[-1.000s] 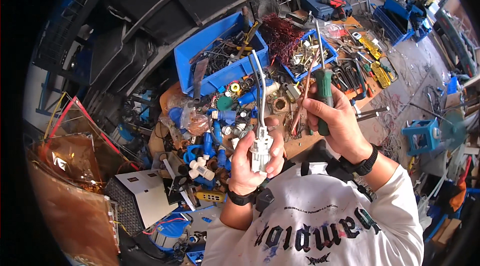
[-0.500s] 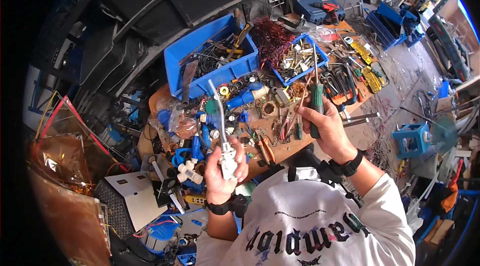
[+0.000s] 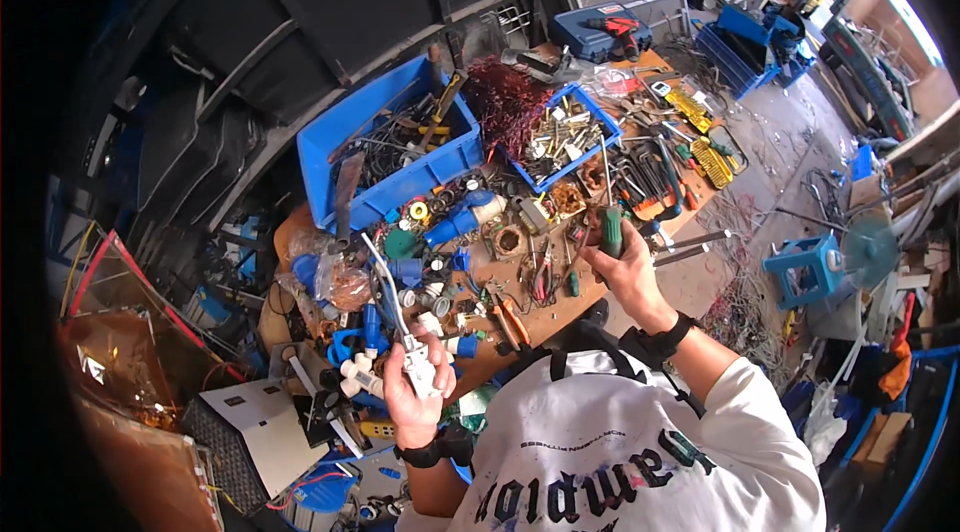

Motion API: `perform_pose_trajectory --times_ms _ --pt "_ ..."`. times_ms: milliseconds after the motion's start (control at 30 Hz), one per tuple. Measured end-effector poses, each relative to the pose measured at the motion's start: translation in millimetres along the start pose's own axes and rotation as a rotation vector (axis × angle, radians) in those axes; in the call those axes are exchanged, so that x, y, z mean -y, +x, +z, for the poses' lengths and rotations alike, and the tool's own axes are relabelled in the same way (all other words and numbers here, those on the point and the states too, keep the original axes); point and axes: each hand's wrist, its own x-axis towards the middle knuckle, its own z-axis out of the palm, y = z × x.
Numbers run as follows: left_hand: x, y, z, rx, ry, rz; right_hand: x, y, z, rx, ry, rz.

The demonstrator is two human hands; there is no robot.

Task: The person uses a green-handled screwdriver to tighten screws on a white electrical plug held in their left hand. They repeatedly adjust the plug and the screwdriver to secure the internal connections, working in a cluttered workshop environment.

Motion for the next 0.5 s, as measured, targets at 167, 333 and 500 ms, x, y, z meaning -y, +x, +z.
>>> perform_pose_trajectory --times_ms 167,333,500 --pt "-3.7 5.8 9.4 0.018 0.033 -0.014 22.3 -5.2 -12.6 0.051 -0.087 -0.041" --pt "-2.5 15.2 8.8 0.029 0.076 -0.031 43.4 -20.8 -23.7 0.051 -0.042 0.007" --pt "-7.9 21.3 10.5 0.039 0.098 -0.014 70.9 -38.1 -107.5 -0.578 0.203 -0.386"
